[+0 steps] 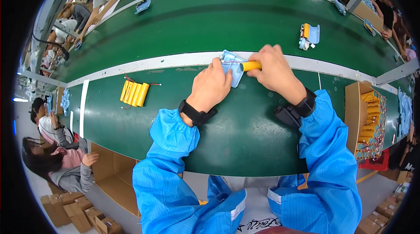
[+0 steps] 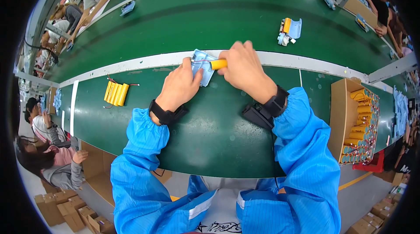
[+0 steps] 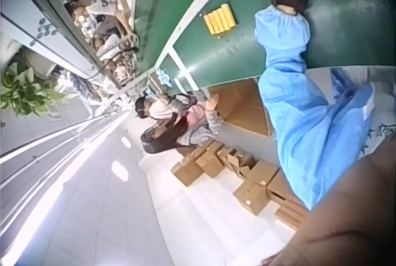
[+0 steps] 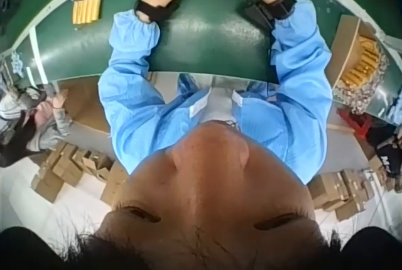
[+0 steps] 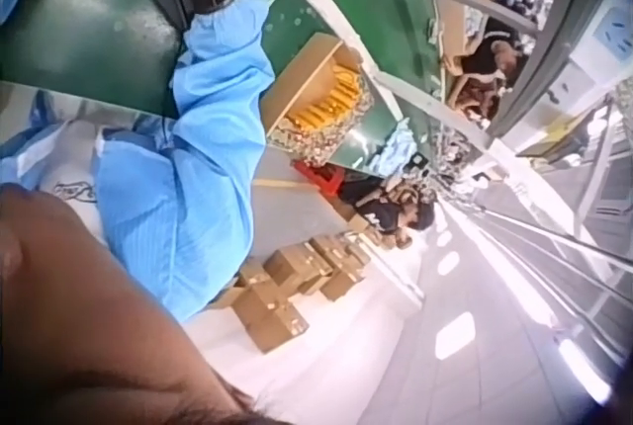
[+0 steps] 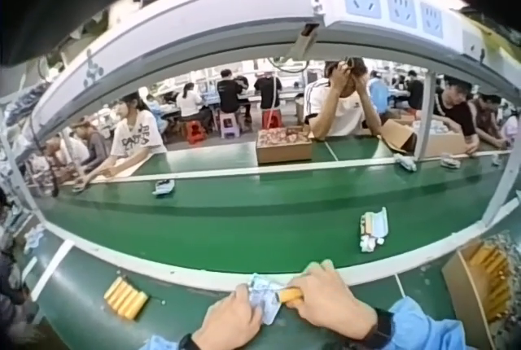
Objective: The person picks up a battery and a plastic housing, fits the battery into the housing while tucking the wires inside, and places the assembled unit onto the conveyor belt. This process is repeated with a second battery and housing.
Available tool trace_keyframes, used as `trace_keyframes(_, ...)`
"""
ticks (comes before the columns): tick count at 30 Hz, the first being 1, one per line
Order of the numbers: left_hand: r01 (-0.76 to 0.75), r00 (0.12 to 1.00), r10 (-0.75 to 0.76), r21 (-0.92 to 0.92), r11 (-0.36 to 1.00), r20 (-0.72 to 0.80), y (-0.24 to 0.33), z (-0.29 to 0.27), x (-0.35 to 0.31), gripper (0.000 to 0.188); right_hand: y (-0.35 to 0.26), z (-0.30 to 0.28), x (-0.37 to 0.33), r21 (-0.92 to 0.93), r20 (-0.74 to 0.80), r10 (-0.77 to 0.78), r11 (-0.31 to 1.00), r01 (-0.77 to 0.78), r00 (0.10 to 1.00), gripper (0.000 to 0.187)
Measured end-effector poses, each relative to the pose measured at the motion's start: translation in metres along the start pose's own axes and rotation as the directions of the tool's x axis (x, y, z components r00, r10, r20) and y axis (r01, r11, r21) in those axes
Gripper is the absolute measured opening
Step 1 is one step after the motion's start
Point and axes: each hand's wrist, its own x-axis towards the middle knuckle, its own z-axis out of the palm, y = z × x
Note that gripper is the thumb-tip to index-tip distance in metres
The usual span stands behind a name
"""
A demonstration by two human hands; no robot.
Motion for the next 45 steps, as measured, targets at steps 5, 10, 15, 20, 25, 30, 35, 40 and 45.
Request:
trace_keyframes(5,-0.048,0.999,0.049,0.027,0.998,-0.019,0.005,0.003,-0.002,0.035,0.012,0.014,0.002,-0.041,-0.357,-0.144,0.99,0.138,0.923,0.033)
trace_keyframes(10,-0.02,0.999,0.021,0.027,0.999,-0.039,0.003,0.006,-0.002,0.035,0.006,0.015,0.003,0.158,-0.28,-0.154,0.966,0.204,0.948,0.037)
trace_keyframes(15,-0.031,0.999,0.031,0.013,0.999,-0.037,0.005,0.006,-0.002,0.035,-0.005,0.019,-0.003,0.103,-0.231,-0.224,0.962,0.253,0.947,0.041)
trace_keyframes(20,-0.01,1.0,0.01,-0.02,1.0,0.015,0.002,0.004,-0.001,0.037,0.0,0.022,-0.001,0.141,-0.234,-0.202,0.961,0.239,0.951,0.043)
trace_keyframes(25,-0.097,0.994,0.094,-0.063,0.993,-0.047,0.001,0.004,-0.005,0.043,-0.003,0.015,-0.001,0.194,-0.329,-0.158,0.953,0.231,0.931,0.043)
trace_keyframes(30,-0.014,0.999,0.02,-0.141,0.99,0.041,0.002,0.006,-0.001,0.05,-0.01,0.031,0.0,0.223,-0.518,-0.15,0.927,0.302,0.842,0.039)
trace_keyframes(35,-0.028,0.999,0.037,-0.245,0.969,0.032,0.002,0.008,0.0,0.05,-0.016,0.05,0.0,0.27,-0.545,-0.125,0.91,0.315,0.829,0.033)
trace_keyframes(40,-0.098,0.988,0.124,-0.244,0.965,0.094,-0.012,-0.006,-0.002,0.051,-0.02,0.055,-0.004,0.219,-0.513,-0.18,0.918,0.331,0.839,0.027)
trace_keyframes(45,-0.112,0.969,0.15,-0.19,0.975,0.196,-0.009,-0.03,-0.003,0.055,-0.021,0.055,-0.006,0.195,-0.48,-0.211,0.921,0.338,0.851,0.024)
